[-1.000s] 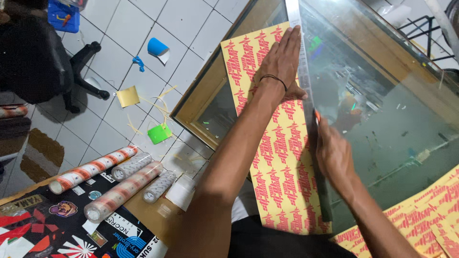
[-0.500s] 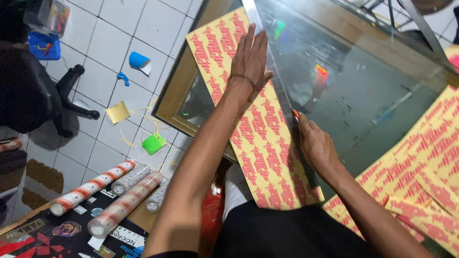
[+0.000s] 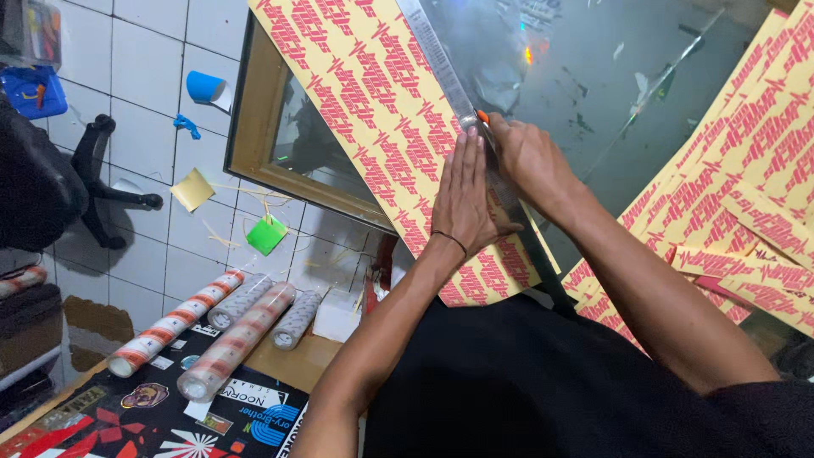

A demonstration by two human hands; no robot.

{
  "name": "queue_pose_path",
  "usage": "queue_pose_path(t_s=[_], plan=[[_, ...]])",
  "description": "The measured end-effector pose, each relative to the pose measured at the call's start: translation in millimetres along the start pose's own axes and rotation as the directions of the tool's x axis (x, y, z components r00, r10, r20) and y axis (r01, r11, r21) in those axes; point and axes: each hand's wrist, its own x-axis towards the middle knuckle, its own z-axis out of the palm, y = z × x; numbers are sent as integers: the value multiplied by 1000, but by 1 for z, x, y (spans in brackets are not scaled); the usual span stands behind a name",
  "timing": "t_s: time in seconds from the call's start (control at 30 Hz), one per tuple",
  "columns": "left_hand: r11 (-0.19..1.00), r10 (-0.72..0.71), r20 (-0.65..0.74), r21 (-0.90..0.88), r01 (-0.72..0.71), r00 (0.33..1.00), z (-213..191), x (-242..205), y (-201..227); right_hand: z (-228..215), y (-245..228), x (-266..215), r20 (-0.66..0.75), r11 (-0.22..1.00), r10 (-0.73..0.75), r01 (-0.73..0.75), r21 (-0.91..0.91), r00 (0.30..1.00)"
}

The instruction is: The person uses a metal ruler and an orange utility knife to cut a large sheet of yellow stickers with red text into long strips on a glass table. They repeatedly align the ruler and slice through the material, separating the strips and stacking them on the table.

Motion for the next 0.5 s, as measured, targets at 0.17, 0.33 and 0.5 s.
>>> queue_pose_path(t_s=[0.17,0.33,0.5], plan=[[1000,1,7,-17,-1,1000,11,-5,6,-1,-4,-4,-22,1000,-15,15,19,1000],[1000,16,-22,-22,-17,1000,14,-4,1,-9,-13,-6,2,998,-13,13,67,1000],[1000,24,-36,-18,-24,999,11,-5,1,2,-4,3,-1,1000,-16,16,-20,1000]])
